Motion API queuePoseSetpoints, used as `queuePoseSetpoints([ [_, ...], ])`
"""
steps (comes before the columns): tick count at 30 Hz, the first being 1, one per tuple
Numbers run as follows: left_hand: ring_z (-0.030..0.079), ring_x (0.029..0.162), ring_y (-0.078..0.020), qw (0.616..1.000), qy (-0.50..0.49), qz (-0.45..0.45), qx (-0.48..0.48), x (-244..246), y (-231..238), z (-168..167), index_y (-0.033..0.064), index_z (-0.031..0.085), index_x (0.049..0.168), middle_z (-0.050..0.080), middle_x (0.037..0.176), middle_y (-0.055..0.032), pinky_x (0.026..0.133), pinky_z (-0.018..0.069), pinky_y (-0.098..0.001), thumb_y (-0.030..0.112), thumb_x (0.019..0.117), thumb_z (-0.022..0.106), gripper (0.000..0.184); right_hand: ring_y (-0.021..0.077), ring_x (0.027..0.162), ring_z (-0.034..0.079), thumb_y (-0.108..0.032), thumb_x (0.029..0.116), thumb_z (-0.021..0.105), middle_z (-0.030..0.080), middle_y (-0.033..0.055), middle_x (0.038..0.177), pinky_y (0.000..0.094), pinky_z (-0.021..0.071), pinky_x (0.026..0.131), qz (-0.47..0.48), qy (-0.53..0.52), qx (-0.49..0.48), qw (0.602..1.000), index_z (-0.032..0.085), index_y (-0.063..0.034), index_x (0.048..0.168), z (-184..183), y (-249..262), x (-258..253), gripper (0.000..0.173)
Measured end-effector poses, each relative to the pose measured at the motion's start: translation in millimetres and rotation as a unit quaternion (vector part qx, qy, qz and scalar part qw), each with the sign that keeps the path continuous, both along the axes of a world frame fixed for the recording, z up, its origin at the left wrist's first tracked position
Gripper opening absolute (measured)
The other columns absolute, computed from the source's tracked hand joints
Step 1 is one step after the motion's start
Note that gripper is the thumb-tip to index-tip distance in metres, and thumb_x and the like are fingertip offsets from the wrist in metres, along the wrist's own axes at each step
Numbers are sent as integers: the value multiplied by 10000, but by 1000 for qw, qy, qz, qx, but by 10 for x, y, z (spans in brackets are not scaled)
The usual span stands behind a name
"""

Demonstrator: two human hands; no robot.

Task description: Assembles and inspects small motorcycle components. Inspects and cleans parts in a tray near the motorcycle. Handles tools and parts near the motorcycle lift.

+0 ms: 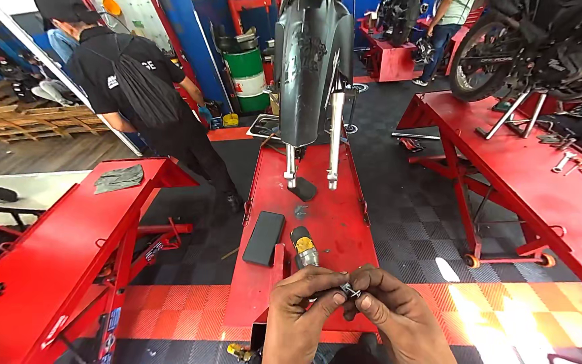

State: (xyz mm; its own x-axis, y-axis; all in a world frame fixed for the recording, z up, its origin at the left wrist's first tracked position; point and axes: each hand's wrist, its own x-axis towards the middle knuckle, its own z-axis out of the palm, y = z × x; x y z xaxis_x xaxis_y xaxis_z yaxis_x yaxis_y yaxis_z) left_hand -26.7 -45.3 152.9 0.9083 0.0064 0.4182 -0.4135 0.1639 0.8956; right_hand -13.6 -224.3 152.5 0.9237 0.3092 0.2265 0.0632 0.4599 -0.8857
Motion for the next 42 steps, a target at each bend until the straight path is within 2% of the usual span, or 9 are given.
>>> queuePoseSetpoints([
  [6, 686, 1013, -194, 997, 33, -34, -68, 23, -19, -64, -23, 760, 1076, 698, 1122, -166, 846, 610, -295, 90, 923, 745, 190, 208, 865, 702, -152, 988, 673, 681, 139, 1059, 375, 632, 765, 7, 16, -2, 1000, 683, 1, 1126, -32, -3, -14, 206],
  [9, 691, 1034, -218, 999, 2, -40, -35, 22, -20, -35, -18, 753, 1073, 692, 1152, -181, 856, 620, -316, 98, 935, 736, 181, 194, 869, 708, -152, 984, 677, 694, 126, 1059, 368, 633, 768, 17, 26, 15, 999, 689, -15, 1134, -43, -19, -20, 203],
  [15, 689, 1001, -193, 995, -77, 16, 54, -16, -66, 29, 22, 779, 1058, 707, 1091, -137, 858, 615, -313, 69, 921, 749, 148, 206, 874, 723, -113, 988, 663, 709, 156, 1080, 374, 634, 768, 55, 52, 90, 993, 689, -5, 1177, -76, -43, -36, 219],
  [21, 745, 926, -201, 987, -107, 77, 97, -97, -138, 92, -8, 662, 1284, 760, 1028, -94, 856, 652, -373, 83, 897, 784, 415, 192, 917, 710, -68, 981, 663, 697, 163, 1114, 351, 627, 779, 49, 32, 91, 994, 698, 12, 1161, -69, -87, -52, 200],
  [24, 749, 942, -185, 979, -120, 95, 134, -133, -140, 129, 4, 638, 1323, 773, 1024, -56, 884, 648, -365, 94, 894, 792, 465, 186, 936, 706, -40, 966, 674, 696, 157, 1118, 335, 624, 791, 35, 14, 88, 995, 707, 18, 1143, -62, -103, -65, 189],
  [29, 740, 953, -144, 968, -127, 119, 179, -181, -159, 173, 36, 654, 1315, 779, 1031, -15, 891, 633, -336, 126, 887, 805, 463, 167, 942, 699, -24, 943, 700, 701, 147, 1080, 311, 614, 816, 6, -9, 74, 997, 719, 6, 1110, -71, -110, -79, 171],
  [33, 735, 967, -135, 968, -126, 112, 187, -193, -168, 186, 20, 672, 1279, 780, 1039, -15, 888, 628, -322, 111, 879, 810, 433, 181, 960, 713, -9, 933, 703, 719, 150, 1082, 342, 610, 867, -5, -14, 76, 997, 695, -10, 1155, -89, -112, -91, 222],
  [36, 736, 996, -140, 965, -129, 105, 202, -207, -161, 205, 5, 679, 1256, 779, 1049, -22, 923, 626, -335, 112, 886, 804, 405, 168, 957, 707, -17, 927, 708, 716, 123, 1062, 336, 606, 870, -12, -26, 74, 997, 698, -35, 1140, -101, -110, -97, 214],
  [42, 735, 986, -125, 960, -129, 106, 224, -236, -129, 226, 13, 673, 1278, 777, 1057, -16, 909, 628, -315, 117, 895, 796, 415, 140, 958, 699, -38, 936, 703, 714, 88, 1066, 308, 603, 864, -35, -67, 40, 996, 703, -71, 1150, -108, -98, -120, 216],
])
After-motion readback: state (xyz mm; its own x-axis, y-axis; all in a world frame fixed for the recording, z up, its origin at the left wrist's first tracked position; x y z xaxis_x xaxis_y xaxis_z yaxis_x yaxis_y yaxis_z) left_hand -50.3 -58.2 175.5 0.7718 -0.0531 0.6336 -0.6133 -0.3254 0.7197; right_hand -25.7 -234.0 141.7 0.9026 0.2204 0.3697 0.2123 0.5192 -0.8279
